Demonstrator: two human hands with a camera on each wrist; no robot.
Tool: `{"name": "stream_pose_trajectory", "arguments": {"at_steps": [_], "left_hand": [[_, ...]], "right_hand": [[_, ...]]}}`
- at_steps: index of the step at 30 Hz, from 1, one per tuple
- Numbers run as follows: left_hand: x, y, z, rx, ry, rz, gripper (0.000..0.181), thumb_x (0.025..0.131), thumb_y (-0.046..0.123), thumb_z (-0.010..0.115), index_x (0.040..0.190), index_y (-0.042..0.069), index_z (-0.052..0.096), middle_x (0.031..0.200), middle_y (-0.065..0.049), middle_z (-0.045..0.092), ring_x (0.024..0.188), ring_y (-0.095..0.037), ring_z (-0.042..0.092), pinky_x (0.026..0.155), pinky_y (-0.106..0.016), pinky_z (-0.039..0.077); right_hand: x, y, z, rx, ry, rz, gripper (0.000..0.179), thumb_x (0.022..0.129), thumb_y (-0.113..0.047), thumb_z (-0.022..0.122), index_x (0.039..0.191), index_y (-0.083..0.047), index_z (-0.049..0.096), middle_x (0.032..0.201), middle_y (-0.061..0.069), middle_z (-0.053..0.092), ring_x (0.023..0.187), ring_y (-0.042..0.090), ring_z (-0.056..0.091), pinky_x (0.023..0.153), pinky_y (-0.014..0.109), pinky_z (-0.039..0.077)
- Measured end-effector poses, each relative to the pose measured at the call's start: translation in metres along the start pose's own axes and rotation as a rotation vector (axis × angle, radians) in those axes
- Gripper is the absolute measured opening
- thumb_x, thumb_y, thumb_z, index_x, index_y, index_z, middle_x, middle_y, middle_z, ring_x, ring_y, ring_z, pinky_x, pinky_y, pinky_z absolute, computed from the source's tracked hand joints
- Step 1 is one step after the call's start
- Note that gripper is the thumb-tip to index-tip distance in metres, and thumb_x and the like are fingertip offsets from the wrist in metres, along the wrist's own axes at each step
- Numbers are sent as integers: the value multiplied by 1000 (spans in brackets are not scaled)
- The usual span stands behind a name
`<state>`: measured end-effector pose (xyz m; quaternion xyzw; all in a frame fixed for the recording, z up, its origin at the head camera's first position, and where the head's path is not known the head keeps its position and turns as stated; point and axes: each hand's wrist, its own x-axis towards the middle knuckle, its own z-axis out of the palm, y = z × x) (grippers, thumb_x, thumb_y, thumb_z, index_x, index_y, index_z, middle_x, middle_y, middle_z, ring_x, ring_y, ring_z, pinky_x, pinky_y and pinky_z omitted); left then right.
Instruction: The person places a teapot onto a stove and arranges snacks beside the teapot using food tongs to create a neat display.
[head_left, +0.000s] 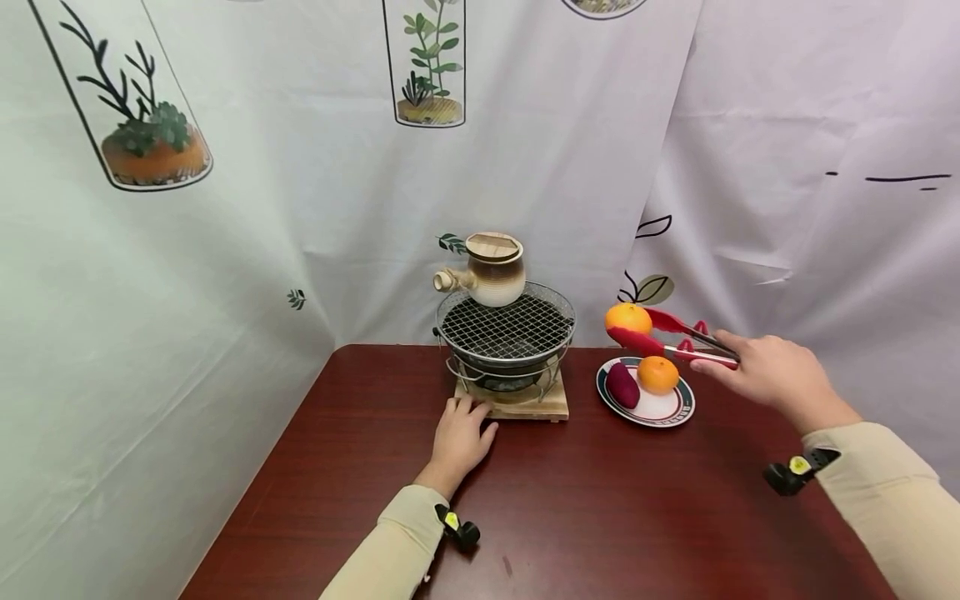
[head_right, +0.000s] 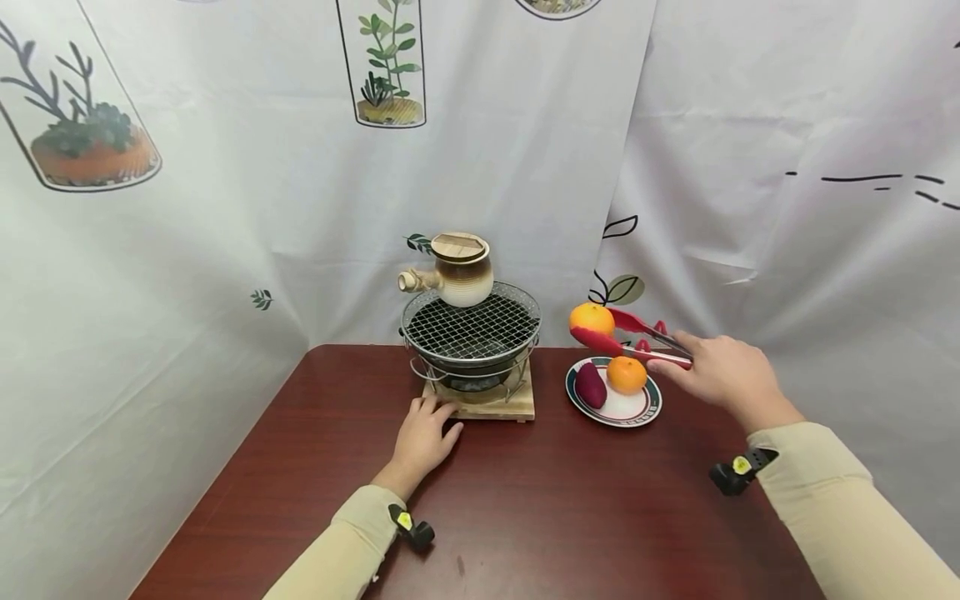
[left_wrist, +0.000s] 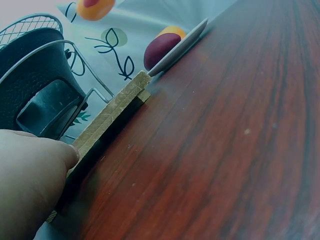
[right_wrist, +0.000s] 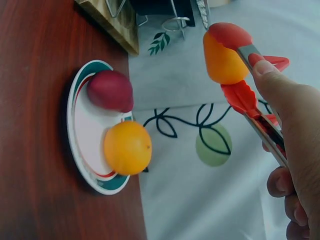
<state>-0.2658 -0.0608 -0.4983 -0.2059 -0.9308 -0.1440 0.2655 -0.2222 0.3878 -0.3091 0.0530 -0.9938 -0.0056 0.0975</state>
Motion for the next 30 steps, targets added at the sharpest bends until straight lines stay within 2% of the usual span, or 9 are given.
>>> {"name": "stream_pose_trajectory", "arguments": {"at_steps": [9,18,26,30], "left_hand": [[-1,-1,-2,-6,-3,-11,27,91,30,74,116,18,74,116,-8,63,103,-34,54,93,-44,47],[0,-2,0,2,4,-11,27,92,29,74,115,18,74,116,-8,62,104,-34,54,93,-44,48],[0,-1,1,4,1,-9,26,92,29,74,115,18,74,116,-8,62,104,-33,54,93,-43,48],[1,0,0,1,9,-2,26,92,29,74,115,18,74,115,-8,63,103,-33,54,92,-43,48]], "right_hand": [[27,-22,-11,-5,26,-31,96,85,-81,49,144,-6,53,104,31,66,81,37,62,58,53,50],[48,-35,-12,3,21,-25,95,86,-83,43,146,-10,52,117,33,64,91,42,62,59,55,51],[65,-54,-8,29,60,-41,87,88,-76,53,144,-10,56,107,27,69,87,37,63,56,50,51],[71,-64,-7,37,72,-50,90,87,-79,50,144,-10,56,100,24,70,85,35,63,55,47,50]]}}
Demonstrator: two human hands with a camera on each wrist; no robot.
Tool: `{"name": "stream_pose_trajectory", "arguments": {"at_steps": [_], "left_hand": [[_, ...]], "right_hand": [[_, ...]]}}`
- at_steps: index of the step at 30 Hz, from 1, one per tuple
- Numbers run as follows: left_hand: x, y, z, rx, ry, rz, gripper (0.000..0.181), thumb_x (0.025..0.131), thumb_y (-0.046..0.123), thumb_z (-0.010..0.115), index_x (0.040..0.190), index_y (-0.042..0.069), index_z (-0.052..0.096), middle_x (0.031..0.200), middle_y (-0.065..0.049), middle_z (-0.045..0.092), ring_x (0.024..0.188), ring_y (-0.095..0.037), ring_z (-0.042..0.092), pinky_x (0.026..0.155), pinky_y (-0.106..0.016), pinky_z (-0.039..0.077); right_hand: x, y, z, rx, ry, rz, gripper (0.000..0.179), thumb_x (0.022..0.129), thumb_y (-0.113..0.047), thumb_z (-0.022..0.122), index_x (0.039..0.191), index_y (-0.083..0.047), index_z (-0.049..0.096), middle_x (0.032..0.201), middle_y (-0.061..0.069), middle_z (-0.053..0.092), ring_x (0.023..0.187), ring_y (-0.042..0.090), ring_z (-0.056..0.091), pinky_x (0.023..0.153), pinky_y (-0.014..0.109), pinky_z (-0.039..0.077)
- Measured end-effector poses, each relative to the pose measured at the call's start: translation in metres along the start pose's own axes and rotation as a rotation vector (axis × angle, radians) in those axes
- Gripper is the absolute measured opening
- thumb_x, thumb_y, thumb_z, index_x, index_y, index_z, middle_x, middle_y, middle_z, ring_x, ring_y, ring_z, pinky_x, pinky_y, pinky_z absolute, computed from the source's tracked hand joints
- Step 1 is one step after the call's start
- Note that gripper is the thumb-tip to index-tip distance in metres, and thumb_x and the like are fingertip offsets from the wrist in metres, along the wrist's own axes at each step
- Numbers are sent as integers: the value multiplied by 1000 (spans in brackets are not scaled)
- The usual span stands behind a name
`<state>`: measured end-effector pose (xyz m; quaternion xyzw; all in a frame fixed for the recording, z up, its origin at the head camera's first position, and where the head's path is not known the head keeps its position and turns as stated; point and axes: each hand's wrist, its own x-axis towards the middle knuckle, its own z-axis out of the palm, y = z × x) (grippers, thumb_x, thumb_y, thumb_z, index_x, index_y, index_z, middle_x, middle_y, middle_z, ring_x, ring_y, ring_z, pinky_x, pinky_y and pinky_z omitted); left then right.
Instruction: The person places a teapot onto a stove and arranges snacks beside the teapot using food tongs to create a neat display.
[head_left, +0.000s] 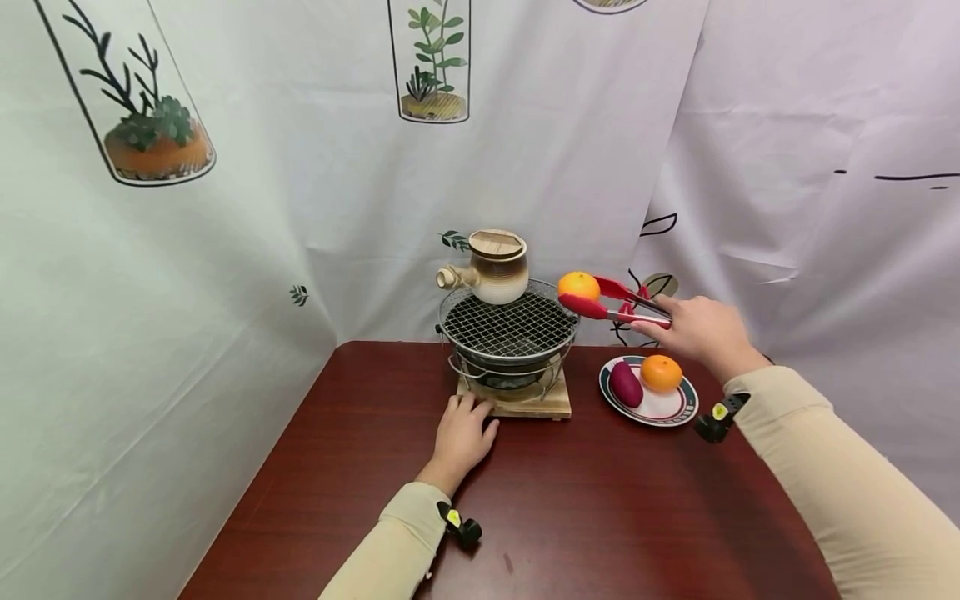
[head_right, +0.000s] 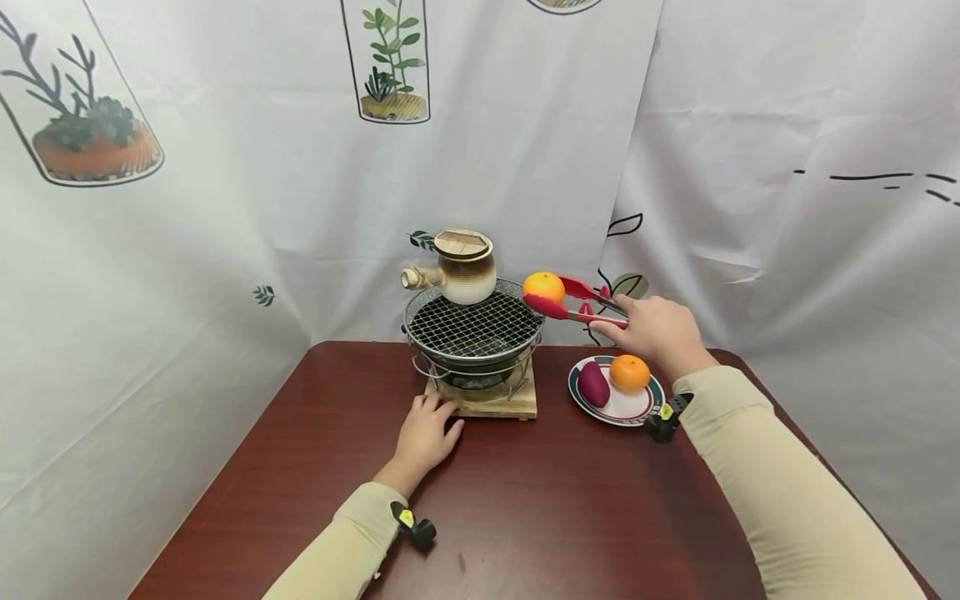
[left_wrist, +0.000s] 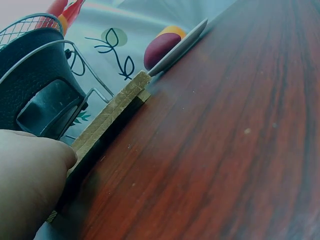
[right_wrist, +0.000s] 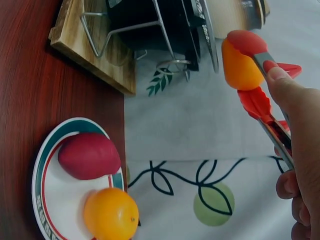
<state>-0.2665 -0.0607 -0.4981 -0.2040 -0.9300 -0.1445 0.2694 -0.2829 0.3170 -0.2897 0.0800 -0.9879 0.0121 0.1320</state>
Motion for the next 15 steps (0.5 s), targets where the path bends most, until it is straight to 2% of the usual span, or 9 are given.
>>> {"name": "stream_pose_trajectory", "arguments": {"at_steps": [6,11,15], "left_hand": [[1,0,0,-2,-11,-5,25,93,29,73,116,18,74,116,-8,63,103,-33,54,92,-44,48],[1,0,-1,-7,-13,-8,25,93,28,72,116,18,74,116,-8,62,105,-34,54,93,-44,48],[0,0,-1,-10,-15,-10,24,93,27,72,116,18,74,116,-8,63,105,-34,54,93,-45,48]], "right_hand": [[7,-11,1,24,28,-24,91,88,-80,46,143,-9,57,103,23,70,88,37,63,56,49,51],[16,-19,4,33,8,-30,99,85,-86,41,146,-8,54,100,22,70,86,37,64,58,50,52],[22,-27,8,23,-4,-43,93,89,-80,44,145,-7,55,101,23,70,86,38,65,63,54,54]]}}
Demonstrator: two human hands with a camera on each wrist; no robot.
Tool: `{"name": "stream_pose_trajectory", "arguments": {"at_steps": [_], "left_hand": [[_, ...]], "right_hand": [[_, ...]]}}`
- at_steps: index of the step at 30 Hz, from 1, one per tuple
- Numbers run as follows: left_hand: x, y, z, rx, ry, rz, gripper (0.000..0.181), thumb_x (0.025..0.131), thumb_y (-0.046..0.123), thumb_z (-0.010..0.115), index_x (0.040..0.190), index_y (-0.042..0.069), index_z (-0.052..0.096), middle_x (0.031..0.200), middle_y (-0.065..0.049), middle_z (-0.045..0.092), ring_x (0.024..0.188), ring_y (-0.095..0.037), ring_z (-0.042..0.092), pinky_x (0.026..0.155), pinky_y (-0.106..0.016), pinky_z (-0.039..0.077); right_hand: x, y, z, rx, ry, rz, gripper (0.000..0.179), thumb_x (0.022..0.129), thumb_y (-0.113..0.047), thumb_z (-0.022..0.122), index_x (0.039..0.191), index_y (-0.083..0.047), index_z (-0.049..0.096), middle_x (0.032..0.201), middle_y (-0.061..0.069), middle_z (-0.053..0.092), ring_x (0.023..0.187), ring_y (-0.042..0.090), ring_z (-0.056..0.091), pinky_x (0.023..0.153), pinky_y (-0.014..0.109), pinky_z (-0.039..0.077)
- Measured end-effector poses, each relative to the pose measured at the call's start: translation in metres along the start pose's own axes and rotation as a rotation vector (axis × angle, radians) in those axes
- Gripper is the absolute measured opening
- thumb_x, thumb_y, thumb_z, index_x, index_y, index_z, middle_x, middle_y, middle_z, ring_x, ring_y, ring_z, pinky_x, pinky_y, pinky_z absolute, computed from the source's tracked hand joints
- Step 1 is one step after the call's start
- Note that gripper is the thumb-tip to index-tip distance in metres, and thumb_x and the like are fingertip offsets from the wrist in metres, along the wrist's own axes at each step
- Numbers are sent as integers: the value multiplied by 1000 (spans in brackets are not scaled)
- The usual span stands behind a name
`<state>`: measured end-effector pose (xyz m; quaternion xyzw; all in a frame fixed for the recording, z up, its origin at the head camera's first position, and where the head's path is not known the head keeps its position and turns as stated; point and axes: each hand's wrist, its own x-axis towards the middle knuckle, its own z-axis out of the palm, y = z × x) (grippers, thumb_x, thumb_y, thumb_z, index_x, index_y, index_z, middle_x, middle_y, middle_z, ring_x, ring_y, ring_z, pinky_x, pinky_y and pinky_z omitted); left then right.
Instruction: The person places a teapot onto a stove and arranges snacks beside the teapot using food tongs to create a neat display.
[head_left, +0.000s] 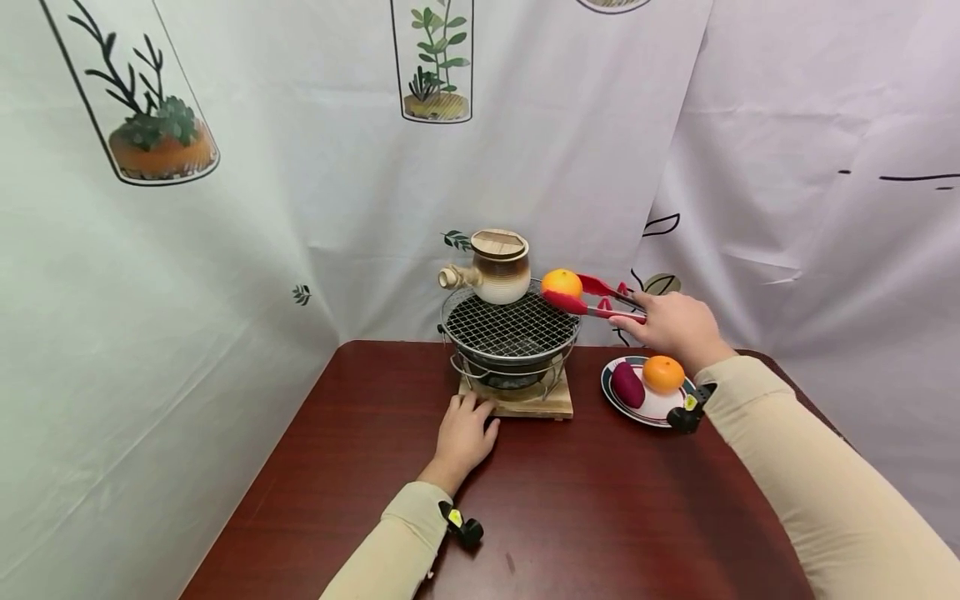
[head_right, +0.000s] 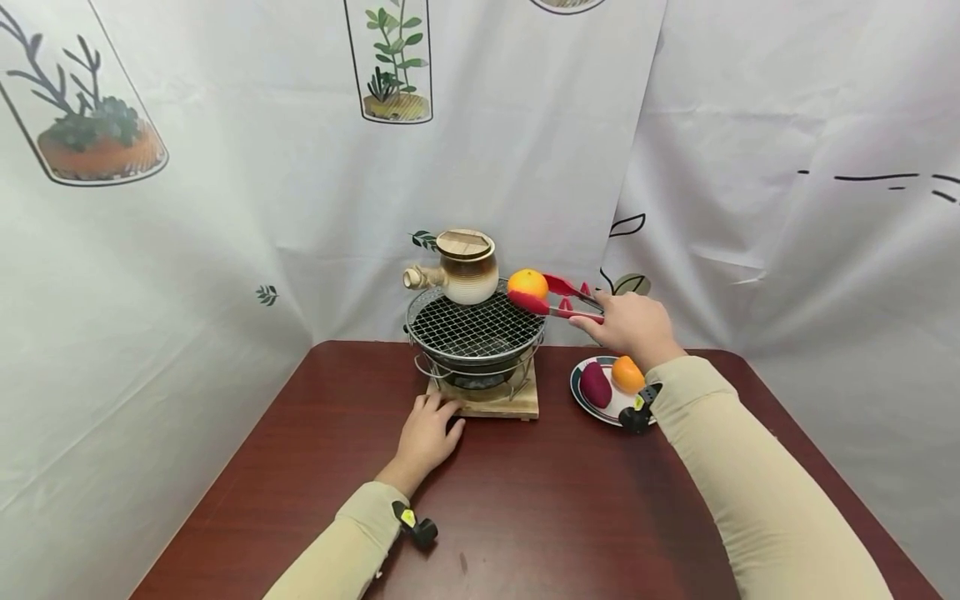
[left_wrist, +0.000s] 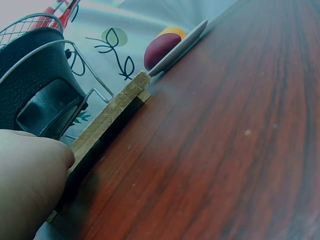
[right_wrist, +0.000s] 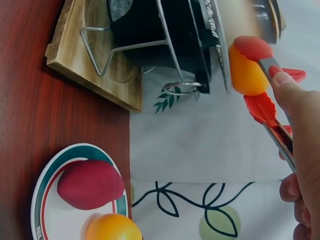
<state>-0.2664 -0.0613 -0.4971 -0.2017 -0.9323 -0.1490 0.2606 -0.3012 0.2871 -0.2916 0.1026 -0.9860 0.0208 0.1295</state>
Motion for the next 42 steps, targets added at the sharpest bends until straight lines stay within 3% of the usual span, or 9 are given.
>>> {"name": "stream_pose_trajectory", "arguments": {"at_steps": [6,15,22,37,42], "left_hand": [[0,0,0,-3,22,6,22,93,24,71,114,18,75,115,-9,63,104,-33,54,92,-44,48],[0,0,2,-2,16,10,22,94,24,70,115,18,74,115,-8,63,103,-33,54,92,-44,48],[1,-1,2,-2,22,11,22,94,24,70,114,17,75,115,-9,63,103,-33,54,92,-44,48],[1,-1,1,-2,22,9,21,93,23,70,113,17,75,115,-9,63,102,-34,55,93,-44,47],[1,-1,2,-1,29,17,21,94,22,69,113,16,75,116,-10,63,102,-34,55,93,-44,48]], "right_hand": [[5,-11,4,-22,-12,-24,87,92,-74,47,145,-5,54,102,24,70,86,38,66,67,56,54],[8,-14,8,-43,3,-29,79,93,-70,52,140,-7,57,98,22,70,80,36,65,62,55,53],[10,-16,8,-49,10,-40,74,93,-67,56,133,-6,59,84,15,67,74,32,62,59,53,53],[9,-21,1,-57,-14,-24,86,92,-72,51,141,-1,52,86,17,68,73,32,63,60,52,54],[5,-15,-2,-44,-10,-27,90,91,-73,49,146,-2,48,97,22,70,78,34,65,62,53,54]]}}
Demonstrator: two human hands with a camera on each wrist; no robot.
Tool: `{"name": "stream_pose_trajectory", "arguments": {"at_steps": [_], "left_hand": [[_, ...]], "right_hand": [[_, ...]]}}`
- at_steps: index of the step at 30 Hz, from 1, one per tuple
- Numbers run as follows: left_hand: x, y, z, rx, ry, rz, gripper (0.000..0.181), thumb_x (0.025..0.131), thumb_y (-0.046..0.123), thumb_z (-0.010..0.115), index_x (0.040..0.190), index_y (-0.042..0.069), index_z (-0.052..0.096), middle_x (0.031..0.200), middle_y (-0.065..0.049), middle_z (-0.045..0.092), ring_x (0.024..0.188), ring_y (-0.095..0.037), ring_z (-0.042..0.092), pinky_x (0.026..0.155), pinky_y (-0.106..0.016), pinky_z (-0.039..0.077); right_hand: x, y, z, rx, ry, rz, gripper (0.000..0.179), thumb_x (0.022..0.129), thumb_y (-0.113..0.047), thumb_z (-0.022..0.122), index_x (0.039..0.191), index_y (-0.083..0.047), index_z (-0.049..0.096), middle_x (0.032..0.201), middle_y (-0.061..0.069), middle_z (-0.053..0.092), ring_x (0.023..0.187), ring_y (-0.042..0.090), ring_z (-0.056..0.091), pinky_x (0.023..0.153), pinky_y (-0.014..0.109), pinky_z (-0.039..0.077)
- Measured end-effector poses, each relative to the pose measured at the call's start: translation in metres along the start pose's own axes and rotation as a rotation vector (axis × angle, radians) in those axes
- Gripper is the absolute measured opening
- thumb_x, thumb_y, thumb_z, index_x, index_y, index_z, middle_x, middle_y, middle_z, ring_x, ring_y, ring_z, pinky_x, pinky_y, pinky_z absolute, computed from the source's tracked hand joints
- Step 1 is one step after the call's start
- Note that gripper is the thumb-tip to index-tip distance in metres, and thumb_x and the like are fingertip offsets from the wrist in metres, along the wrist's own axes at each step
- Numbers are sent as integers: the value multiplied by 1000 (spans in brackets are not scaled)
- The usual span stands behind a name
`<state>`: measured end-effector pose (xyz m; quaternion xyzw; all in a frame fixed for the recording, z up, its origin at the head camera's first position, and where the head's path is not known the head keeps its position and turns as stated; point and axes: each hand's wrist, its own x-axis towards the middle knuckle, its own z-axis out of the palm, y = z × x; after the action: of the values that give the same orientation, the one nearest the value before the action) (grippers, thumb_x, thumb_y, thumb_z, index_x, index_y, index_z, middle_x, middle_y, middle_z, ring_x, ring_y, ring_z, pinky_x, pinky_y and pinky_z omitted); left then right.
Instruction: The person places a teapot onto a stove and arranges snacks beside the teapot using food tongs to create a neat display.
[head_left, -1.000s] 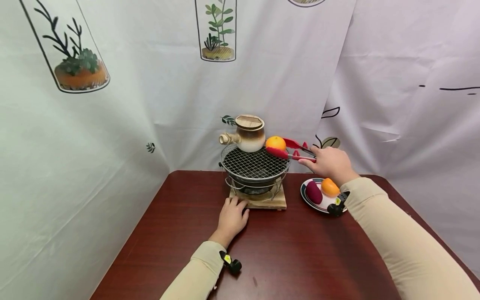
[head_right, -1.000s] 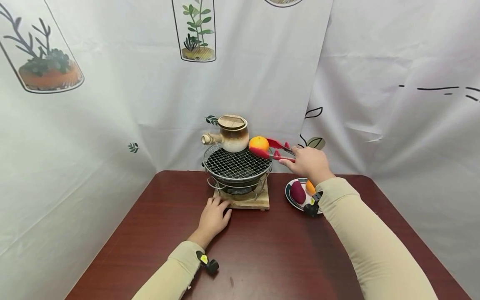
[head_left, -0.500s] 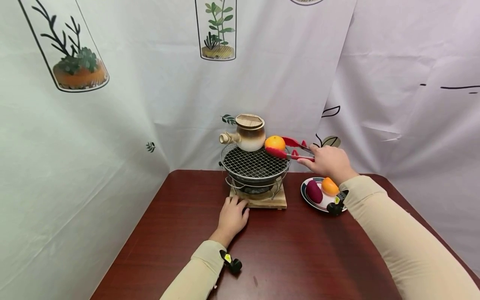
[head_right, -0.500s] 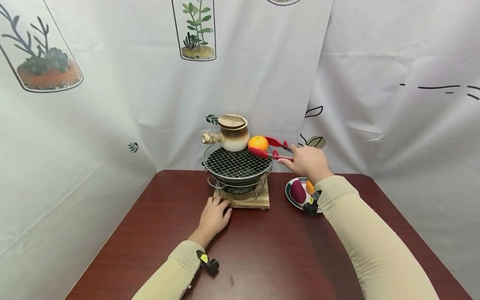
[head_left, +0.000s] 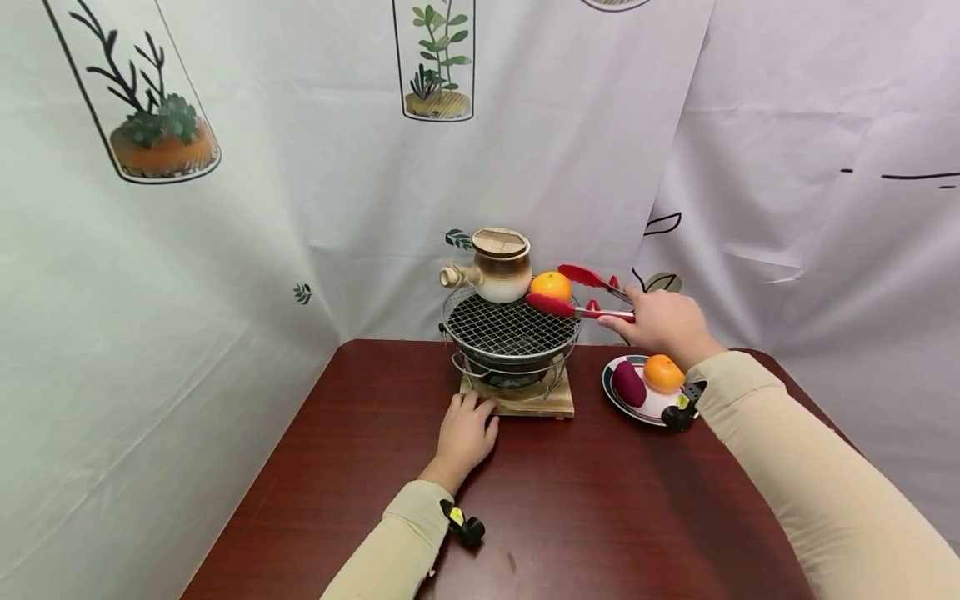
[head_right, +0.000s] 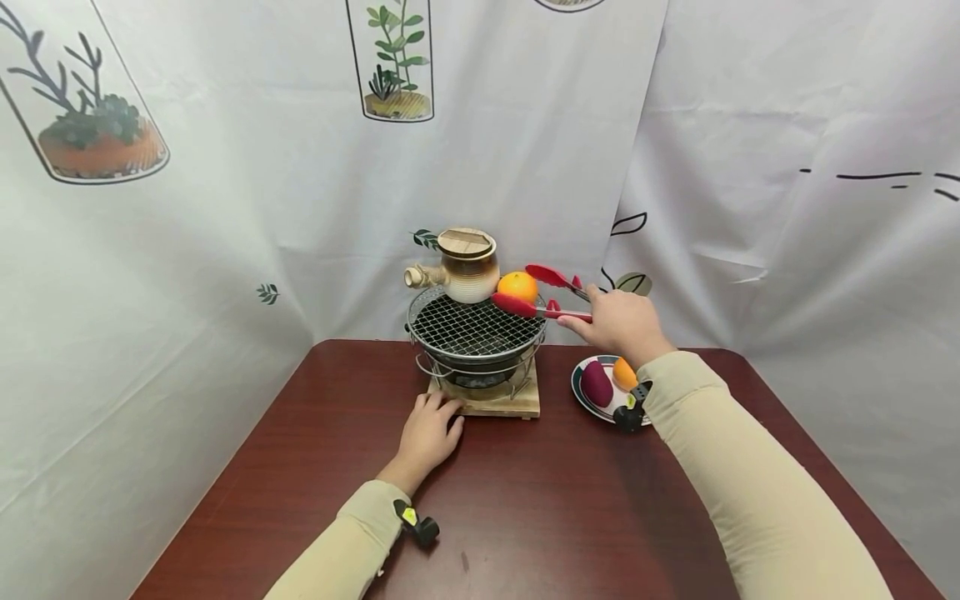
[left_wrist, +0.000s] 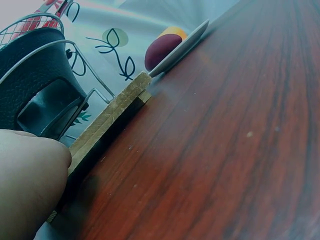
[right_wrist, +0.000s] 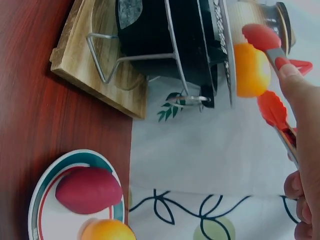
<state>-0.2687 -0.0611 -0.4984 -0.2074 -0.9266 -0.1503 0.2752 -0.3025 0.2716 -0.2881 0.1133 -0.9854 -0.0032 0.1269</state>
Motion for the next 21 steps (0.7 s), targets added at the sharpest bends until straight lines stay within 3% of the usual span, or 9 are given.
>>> {"name": "stream_pose_trajectory", "arguments": {"at_steps": [7,15,21], "left_hand": [[1,1,1,-6,16,15,20,93,21,69,112,16,75,114,-10,64,101,-34,56,92,-44,48],[0,1,-1,-11,7,7,20,94,21,69,113,16,75,114,-10,63,102,-34,55,91,-45,49],[0,1,-2,-6,6,7,22,94,22,69,114,15,75,114,-10,64,102,-34,55,92,-45,49]], "right_hand": [[-15,20,-8,29,4,40,95,89,-77,50,150,-4,45,95,23,70,81,39,65,60,53,53],[-34,57,-4,13,-23,94,106,84,-87,39,148,-2,45,104,28,68,84,40,64,59,53,52],[-52,79,1,8,-38,140,105,85,-85,42,147,0,43,111,32,65,87,43,63,62,57,52]]}}
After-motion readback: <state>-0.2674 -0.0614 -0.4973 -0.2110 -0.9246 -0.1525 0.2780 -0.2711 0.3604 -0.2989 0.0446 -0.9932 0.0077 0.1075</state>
